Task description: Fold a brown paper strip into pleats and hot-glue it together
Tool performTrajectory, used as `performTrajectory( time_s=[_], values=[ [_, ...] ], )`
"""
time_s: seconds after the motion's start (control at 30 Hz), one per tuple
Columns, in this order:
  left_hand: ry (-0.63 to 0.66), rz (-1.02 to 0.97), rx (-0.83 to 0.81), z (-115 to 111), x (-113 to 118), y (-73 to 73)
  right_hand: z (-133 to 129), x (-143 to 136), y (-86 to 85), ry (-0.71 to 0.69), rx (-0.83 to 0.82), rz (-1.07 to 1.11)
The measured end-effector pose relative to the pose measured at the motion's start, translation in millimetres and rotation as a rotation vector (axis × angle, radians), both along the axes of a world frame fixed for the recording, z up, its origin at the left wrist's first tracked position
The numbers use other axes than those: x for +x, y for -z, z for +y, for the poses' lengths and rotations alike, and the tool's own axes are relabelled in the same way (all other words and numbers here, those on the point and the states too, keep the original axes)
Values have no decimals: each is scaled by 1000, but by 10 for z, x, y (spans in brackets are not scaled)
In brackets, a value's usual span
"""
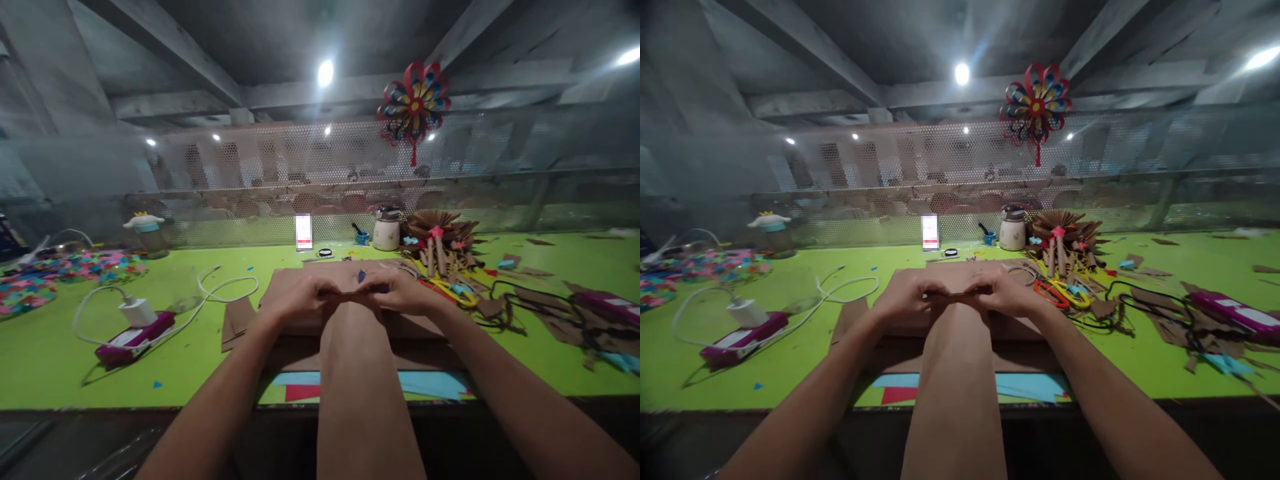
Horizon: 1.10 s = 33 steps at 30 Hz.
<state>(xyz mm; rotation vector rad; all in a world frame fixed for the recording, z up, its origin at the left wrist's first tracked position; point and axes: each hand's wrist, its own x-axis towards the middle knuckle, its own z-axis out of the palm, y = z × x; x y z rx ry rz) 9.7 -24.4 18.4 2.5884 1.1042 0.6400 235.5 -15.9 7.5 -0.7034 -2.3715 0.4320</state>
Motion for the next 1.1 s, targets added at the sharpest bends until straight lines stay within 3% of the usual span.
performTrajectory(
  time_s=[0.27, 0.43, 0.63, 0.93, 1.1],
  values=[
    [-100, 72, 191, -127, 16, -79, 37, -3, 39, -8, -13, 128],
    [-23, 17, 14, -89, 67, -122, 2, -52, 48, 3, 152, 131],
    [90, -23, -237, 66, 38, 29, -13, -80, 58, -38, 244, 121],
    [99, -100, -250, 39, 57, 101, -40, -99, 67, -11, 200, 102],
    [120, -101, -190, 30, 63, 105, -51, -28, 6, -12, 35, 97]
  ],
)
